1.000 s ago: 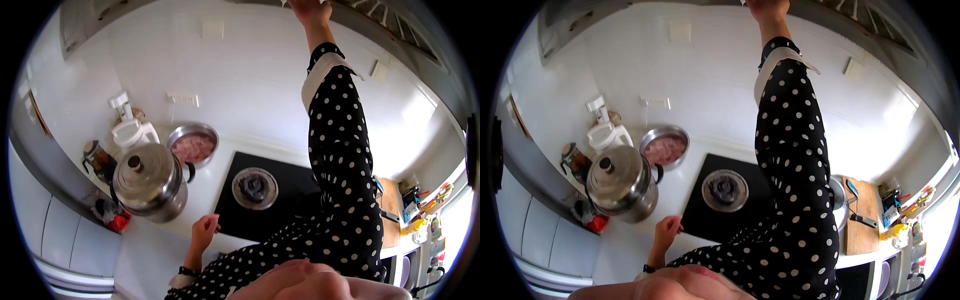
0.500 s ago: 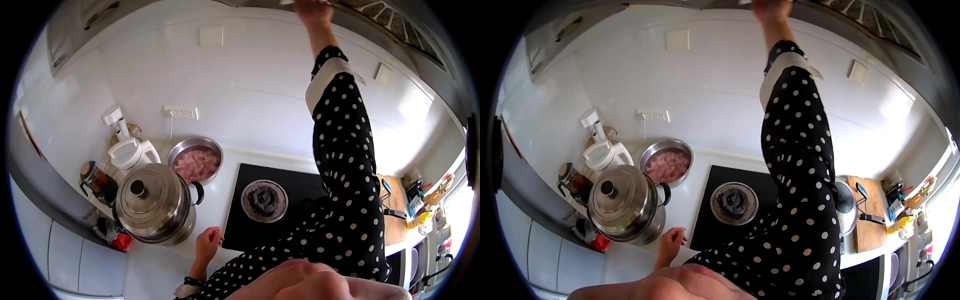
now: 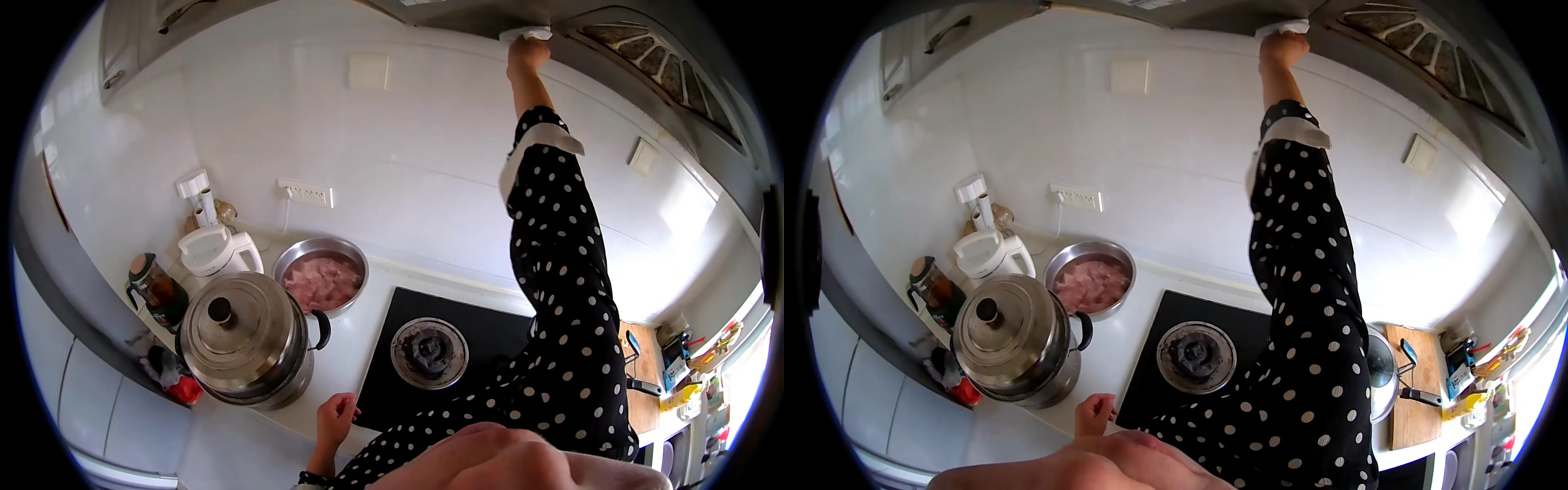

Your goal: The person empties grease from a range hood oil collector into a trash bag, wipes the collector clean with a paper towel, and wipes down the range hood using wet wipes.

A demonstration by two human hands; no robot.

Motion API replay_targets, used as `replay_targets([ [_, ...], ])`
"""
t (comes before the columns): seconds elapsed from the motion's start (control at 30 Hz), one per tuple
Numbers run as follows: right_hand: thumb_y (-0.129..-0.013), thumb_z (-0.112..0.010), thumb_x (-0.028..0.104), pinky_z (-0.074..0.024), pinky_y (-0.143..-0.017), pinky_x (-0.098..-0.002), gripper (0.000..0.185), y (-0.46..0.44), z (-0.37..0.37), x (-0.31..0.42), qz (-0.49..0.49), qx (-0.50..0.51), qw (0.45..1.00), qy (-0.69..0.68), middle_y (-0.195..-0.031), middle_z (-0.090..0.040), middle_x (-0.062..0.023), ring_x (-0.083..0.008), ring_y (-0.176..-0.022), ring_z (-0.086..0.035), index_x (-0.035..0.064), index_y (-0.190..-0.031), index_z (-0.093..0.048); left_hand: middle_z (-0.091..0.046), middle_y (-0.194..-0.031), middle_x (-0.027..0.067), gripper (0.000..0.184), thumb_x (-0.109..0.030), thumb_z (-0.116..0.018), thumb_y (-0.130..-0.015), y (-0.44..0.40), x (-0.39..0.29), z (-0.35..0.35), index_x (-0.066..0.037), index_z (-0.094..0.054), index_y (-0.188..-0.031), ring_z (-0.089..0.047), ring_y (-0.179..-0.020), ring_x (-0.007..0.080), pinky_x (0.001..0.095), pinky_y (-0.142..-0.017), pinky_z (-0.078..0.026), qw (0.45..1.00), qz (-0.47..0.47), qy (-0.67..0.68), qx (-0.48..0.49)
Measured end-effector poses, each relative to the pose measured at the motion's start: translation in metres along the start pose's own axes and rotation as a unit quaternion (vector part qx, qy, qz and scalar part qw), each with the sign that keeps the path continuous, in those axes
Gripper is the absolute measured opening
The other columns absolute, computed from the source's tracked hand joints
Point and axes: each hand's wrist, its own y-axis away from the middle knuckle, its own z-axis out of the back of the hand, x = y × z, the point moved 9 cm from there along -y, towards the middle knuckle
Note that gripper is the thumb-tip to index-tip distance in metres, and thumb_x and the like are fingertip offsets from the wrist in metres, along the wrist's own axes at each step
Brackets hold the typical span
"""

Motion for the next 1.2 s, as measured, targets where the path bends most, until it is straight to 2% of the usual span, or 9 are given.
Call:
replay_targets([
  [0.17,-0.073,-0.067,0.015,-0.0512,-0.073,-0.0363,0.054,-0.035,0.111,0.014,-0.064,-0.204,0.968,0.131,-0.1,-0.059,-0.0206,-0.0303,-0.091,-0.062,-0.0008,-0.116,-0.037,-0.062,-0.064,0.0041,0.017,-0.013,-0.056,-0.087,0.002,0.006,-0.011,0.001,-0.062,-0.094,-0.055,-0.055,0.0083,0.0207,-0.053,-0.045,1.0,0.006,0.002,0.024],
  [0.4,-0.092,-0.04,0.024,-0.0512,-0.077,-0.0384,0.035,0.017,-0.029,0.065,0.218,0.13,0.76,0.598,-0.099,-0.064,-0.0174,-0.0277,-0.089,-0.064,-0.0034,-0.096,-0.061,-0.063,-0.065,0.0057,0.015,-0.012,-0.056,-0.087,0.012,0.025,-0.003,0.0,-0.063,-0.091,-0.057,-0.055,0.0093,0.0215,-0.052,-0.046,1.0,0.023,-0.006,-0.007],
  [0.5,-0.093,-0.031,0.026,-0.0459,-0.087,-0.0431,0.039,0.066,-0.059,0.065,0.227,0.129,0.897,0.356,-0.105,-0.06,-0.0224,-0.0341,-0.1,-0.059,-0.0021,-0.101,-0.057,-0.063,-0.064,0.0055,0.015,-0.012,-0.056,-0.087,0.009,0.011,-0.002,0.0,-0.063,-0.091,-0.058,-0.055,0.0095,0.0215,-0.052,-0.046,1.0,-0.002,-0.021,-0.011],
  [0.67,-0.092,-0.04,0.015,-0.0504,-0.081,-0.0365,0.025,-0.01,0.021,0.053,0.31,0.085,0.714,0.622,-0.113,-0.054,-0.0156,-0.0271,-0.097,-0.059,0.0036,-0.108,-0.056,-0.062,-0.063,0.0055,0.014,-0.011,-0.055,-0.087,0.012,0.012,0.014,0.0,-0.063,-0.091,-0.058,-0.054,0.0095,0.0218,-0.052,-0.046,0.999,-0.008,-0.017,-0.034],
  [0.8,-0.09,-0.046,0.018,-0.0516,-0.079,-0.0368,0.027,-0.039,0.079,0.059,0.162,-0.007,0.826,0.54,-0.111,-0.056,-0.0174,-0.028,-0.102,-0.057,0.0012,-0.109,-0.055,-0.063,-0.064,0.0058,0.014,-0.011,-0.055,-0.086,0.018,0.043,0.023,0.0,-0.062,-0.091,-0.058,-0.055,0.0091,0.022,-0.052,-0.046,0.998,0.043,-0.017,-0.048],
  [0.87,-0.09,-0.045,0.019,-0.047,-0.086,-0.043,0.031,0.005,0.004,0.044,0.301,0.136,0.459,0.825,-0.111,-0.057,-0.0169,-0.0295,-0.107,-0.055,0.0012,-0.114,-0.052,-0.063,-0.064,0.0057,0.014,-0.011,-0.056,-0.086,0.018,0.033,0.014,0.0,-0.062,-0.091,-0.058,-0.056,0.009,0.022,-0.052,-0.046,0.999,0.024,-0.013,-0.032],
  [0.97,-0.088,-0.043,0.022,-0.0417,-0.091,-0.0468,0.031,0.035,-0.041,0.033,0.208,0.203,0.901,0.321,-0.116,-0.054,-0.0235,-0.0386,-0.107,-0.052,-0.0046,-0.098,-0.058,-0.062,-0.064,0.0055,0.015,-0.012,-0.056,-0.086,0.015,0.005,-0.002,0.0,-0.062,-0.091,-0.058,-0.056,0.0091,0.0219,-0.052,-0.046,1.0,-0.005,-0.008,-0.001],
  [1.0,-0.087,-0.043,0.022,-0.0428,-0.088,-0.0454,0.031,0.071,-0.065,0.044,0.314,0.303,0.798,0.416,-0.11,-0.056,-0.0253,-0.0398,-0.106,-0.051,-0.0032,-0.1,-0.057,-0.062,-0.064,0.0055,0.015,-0.012,-0.056,-0.086,0.014,-0.004,-0.006,0.001,-0.063,-0.092,-0.057,-0.056,0.0091,0.0218,-0.052,-0.046,1.0,-0.015,-0.006,0.009],
  [1.2,-0.084,-0.052,0.007,-0.052,-0.071,-0.0432,0.025,0.066,-0.02,0.037,-0.218,0.168,0.936,-0.218,-0.098,-0.061,-0.0137,-0.0223,-0.093,-0.059,0.0009,-0.108,-0.053,-0.062,-0.064,0.005,0.016,-0.013,-0.057,-0.086,0.023,-0.026,0.004,0.0,-0.062,-0.093,-0.056,-0.054,0.009,0.0215,-0.051,-0.044,0.998,-0.06,-0.007,-0.004],
])
